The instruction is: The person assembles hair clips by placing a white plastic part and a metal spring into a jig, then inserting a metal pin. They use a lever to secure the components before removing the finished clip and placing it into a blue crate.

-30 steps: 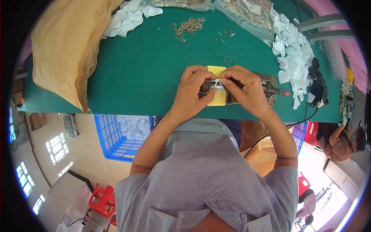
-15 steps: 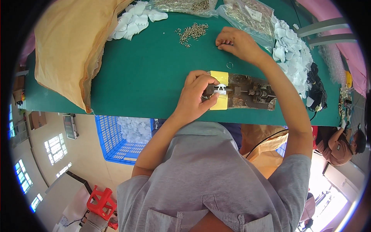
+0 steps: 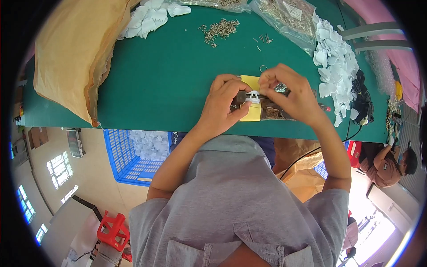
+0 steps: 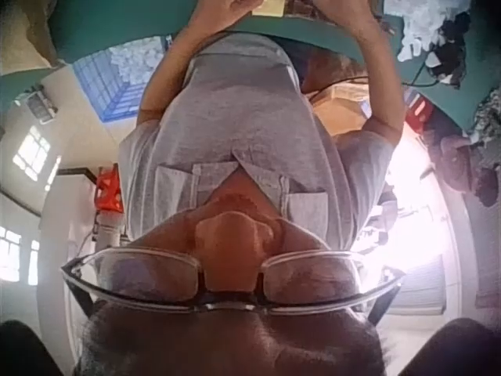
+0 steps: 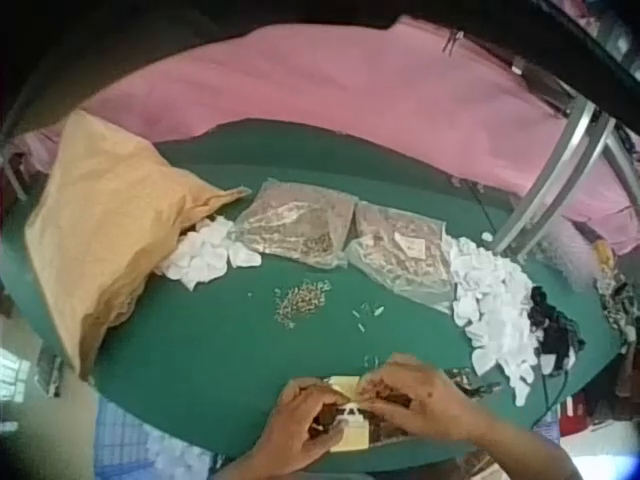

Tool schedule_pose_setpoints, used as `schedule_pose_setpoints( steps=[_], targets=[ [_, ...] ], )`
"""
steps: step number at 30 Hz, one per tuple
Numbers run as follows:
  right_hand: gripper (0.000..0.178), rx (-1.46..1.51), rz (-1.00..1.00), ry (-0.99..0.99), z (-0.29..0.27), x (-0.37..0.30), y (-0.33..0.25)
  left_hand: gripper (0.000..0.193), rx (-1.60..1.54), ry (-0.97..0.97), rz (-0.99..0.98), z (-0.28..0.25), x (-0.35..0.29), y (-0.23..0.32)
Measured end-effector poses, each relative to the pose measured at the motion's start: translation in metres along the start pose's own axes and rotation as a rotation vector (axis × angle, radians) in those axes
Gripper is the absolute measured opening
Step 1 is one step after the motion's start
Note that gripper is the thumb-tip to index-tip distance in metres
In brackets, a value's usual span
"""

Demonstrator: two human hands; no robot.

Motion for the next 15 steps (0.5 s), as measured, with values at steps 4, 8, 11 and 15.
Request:
schedule_pose_setpoints(
  steps=[4, 8, 11, 15],
  targets=[
    [0.02, -0.138, -0.134, 0.066, 0.005, -0.015, -0.004, 0.033, -0.016, -0.002, -0.008, 0.002, -0.001, -0.001],
    [0.021, -0.217, -0.17, 0.065, 0.006, -0.018, -0.003, 0.033, -0.022, 0.008, -0.015, 0.003, -0.001, -0.001],
    [0.02, -0.178, -0.087, 0.103, 0.008, -0.024, -0.002, 0.034, -0.011, 0.006, -0.01, 0.004, -0.001, -0.003],
    [0.019, -0.038, 0.011, 0.266, 0.001, -0.033, -0.006, 0.033, 0.008, 0.002, -0.017, 0.002, -0.001, 0.0]
  ],
)
Point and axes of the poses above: each hand's wrist, its own x-axis towards the middle knuckle, its own z-axis out of the palm, y = z × x, the point moved 2 cm from there along x, towards the middle knuckle, and after that the axes turned 10 degrees about x, right-handed, at the moved point
